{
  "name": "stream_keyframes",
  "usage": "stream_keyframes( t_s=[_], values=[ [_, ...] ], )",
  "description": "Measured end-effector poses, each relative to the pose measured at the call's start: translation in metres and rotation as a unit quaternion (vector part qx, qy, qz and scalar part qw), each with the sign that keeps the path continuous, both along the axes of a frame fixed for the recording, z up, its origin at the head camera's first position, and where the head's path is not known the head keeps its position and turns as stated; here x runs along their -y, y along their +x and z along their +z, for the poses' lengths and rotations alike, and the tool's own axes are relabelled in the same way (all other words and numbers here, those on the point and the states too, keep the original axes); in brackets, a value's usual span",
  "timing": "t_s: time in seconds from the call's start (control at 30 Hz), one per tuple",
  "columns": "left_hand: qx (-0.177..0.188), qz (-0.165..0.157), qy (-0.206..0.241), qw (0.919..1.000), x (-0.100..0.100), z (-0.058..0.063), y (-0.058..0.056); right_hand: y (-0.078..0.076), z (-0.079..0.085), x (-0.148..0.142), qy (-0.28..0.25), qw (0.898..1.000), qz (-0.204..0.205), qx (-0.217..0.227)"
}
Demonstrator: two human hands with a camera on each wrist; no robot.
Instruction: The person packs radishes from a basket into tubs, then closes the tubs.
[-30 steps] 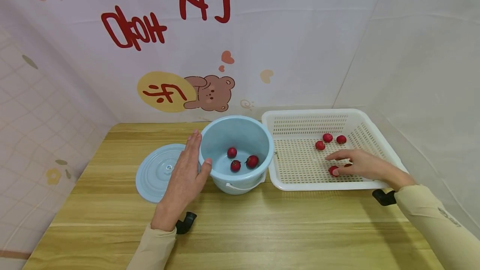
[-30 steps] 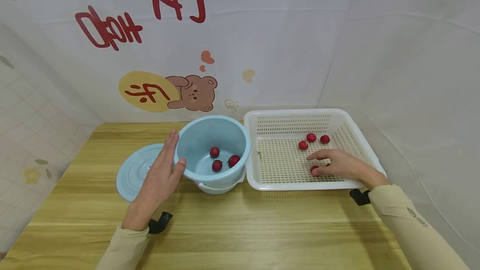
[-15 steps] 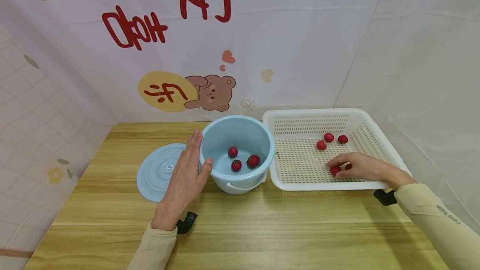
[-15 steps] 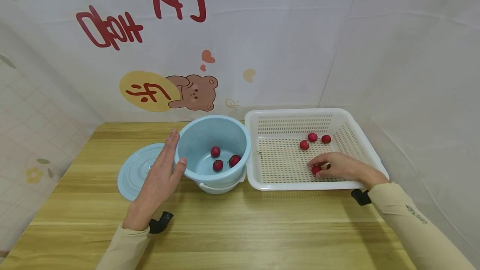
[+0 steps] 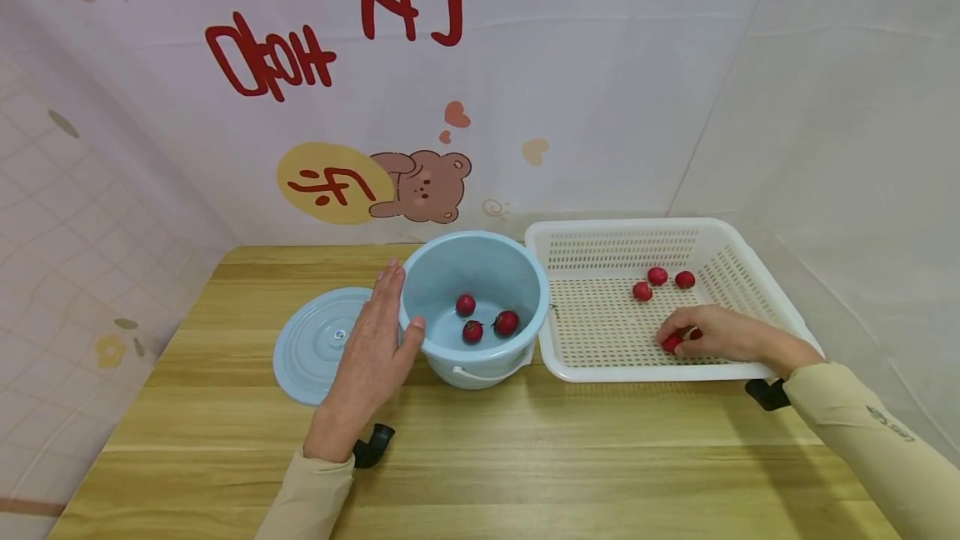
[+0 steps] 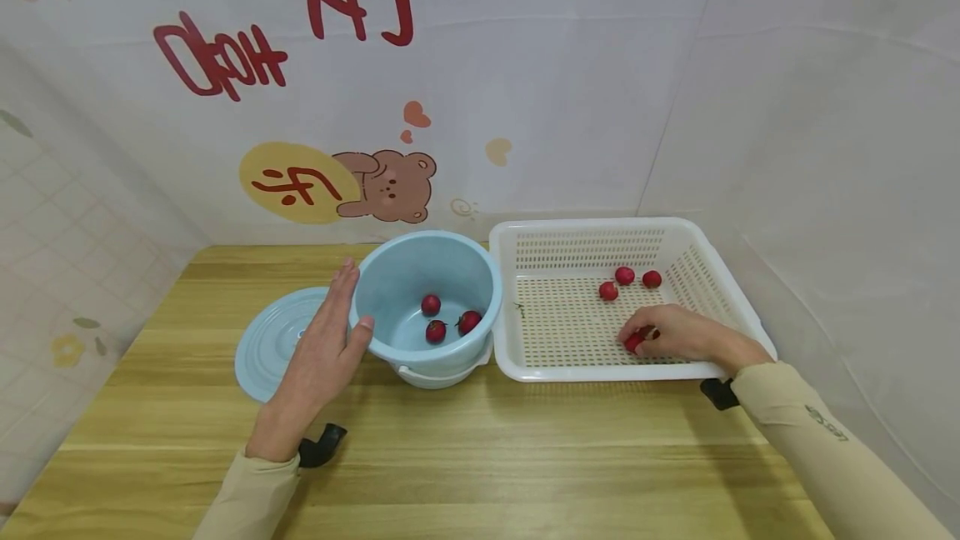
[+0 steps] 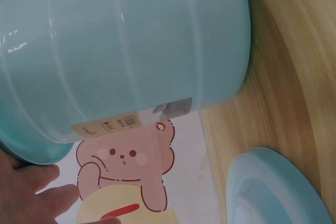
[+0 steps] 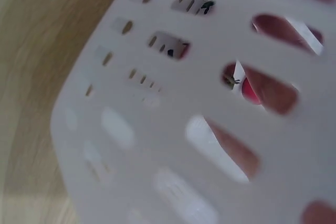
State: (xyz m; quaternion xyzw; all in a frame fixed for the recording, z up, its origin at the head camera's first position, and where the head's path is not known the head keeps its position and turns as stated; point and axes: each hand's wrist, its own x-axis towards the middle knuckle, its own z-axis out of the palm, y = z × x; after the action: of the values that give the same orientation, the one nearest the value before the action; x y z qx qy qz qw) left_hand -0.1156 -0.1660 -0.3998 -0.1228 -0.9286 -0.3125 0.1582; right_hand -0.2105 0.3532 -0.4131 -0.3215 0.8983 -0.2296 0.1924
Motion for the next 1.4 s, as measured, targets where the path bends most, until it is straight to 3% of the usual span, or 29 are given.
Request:
stream_keyframes(
  t_s=[0.2, 0.83, 1.2, 1.4],
  values=[
    [0.000, 0.001, 0.001, 1.0000, 0.000, 0.000, 0.000, 0.002, 0.003, 0.001, -0.007, 1.000, -0.015, -0.004],
    [0.004, 0.000, -0.005, 1.0000, 0.001, 0.000, 0.001, 0.035, 0.038, 0.003, -0.034, 0.988, -0.116, -0.101],
    [0.006, 0.000, -0.004, 1.0000, 0.001, 0.001, 0.001, 0.056, 0.057, 0.013, -0.121, 0.973, -0.149, -0.128],
    [0.011, -0.001, -0.007, 0.9999, 0.001, 0.000, 0.000, 0.066, 0.067, 0.025, -0.139, 0.967, -0.169, -0.128]
  ],
)
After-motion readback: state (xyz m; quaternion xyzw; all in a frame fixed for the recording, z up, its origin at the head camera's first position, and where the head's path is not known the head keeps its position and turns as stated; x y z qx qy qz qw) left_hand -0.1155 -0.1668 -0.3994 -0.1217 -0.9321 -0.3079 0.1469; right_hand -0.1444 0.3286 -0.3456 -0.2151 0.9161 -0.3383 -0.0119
